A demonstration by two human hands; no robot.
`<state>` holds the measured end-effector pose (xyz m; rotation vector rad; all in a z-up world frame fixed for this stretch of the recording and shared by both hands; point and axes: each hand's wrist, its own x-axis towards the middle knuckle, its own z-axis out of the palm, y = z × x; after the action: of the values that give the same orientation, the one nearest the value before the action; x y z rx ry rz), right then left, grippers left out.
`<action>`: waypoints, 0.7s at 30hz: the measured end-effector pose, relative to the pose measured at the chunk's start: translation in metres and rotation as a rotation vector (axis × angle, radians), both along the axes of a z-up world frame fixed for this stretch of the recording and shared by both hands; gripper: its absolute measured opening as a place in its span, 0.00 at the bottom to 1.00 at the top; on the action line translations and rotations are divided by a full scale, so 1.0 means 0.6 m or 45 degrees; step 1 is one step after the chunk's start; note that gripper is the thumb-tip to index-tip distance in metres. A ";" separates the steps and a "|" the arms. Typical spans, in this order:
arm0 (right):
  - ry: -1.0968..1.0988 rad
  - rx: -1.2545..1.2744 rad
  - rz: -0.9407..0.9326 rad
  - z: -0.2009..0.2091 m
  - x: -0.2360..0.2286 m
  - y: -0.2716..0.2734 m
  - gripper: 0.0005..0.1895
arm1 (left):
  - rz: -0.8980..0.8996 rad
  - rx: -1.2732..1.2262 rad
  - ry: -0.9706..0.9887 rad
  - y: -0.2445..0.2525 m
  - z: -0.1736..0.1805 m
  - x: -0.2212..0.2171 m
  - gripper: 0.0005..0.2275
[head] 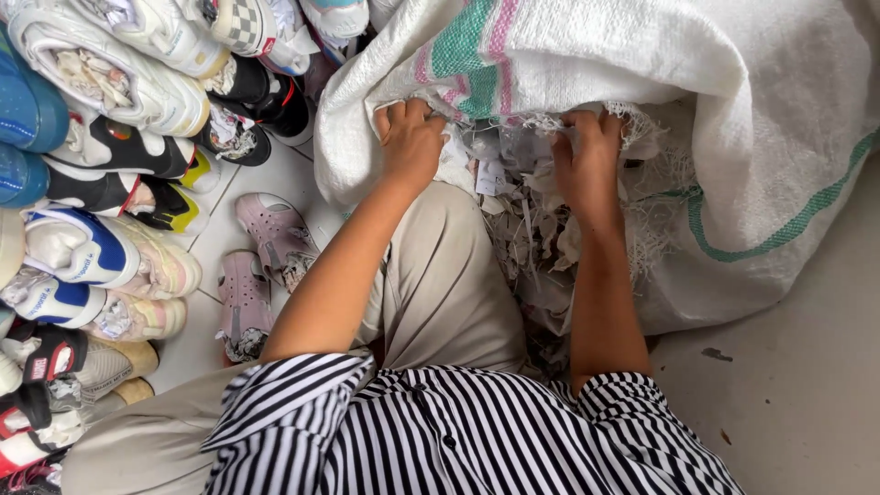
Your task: The person sits on the floor and repeatedly takes crumpled paper from a large sack, then stuffs the paper into a pair of pink sneakers to fill them. The person handles the shoes and paper by hand, placing the filled shoes back on the floor among other footwear.
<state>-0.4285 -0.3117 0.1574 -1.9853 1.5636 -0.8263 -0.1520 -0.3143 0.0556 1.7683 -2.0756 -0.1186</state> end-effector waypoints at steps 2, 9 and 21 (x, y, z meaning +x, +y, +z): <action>-0.017 -0.050 -0.001 -0.011 -0.012 -0.006 0.09 | -0.056 -0.049 0.045 0.027 0.021 -0.002 0.04; -0.493 0.163 0.129 0.013 -0.048 0.012 0.03 | -0.114 -0.178 0.146 0.168 0.164 0.001 0.05; -0.801 0.339 0.159 0.053 0.041 0.075 0.03 | 0.384 -0.057 1.242 0.223 0.241 0.019 0.11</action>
<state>-0.4040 -0.2667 0.1889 -1.4242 1.1012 -1.0048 -0.1407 -0.1807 0.2002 1.5093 -1.0984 -0.6822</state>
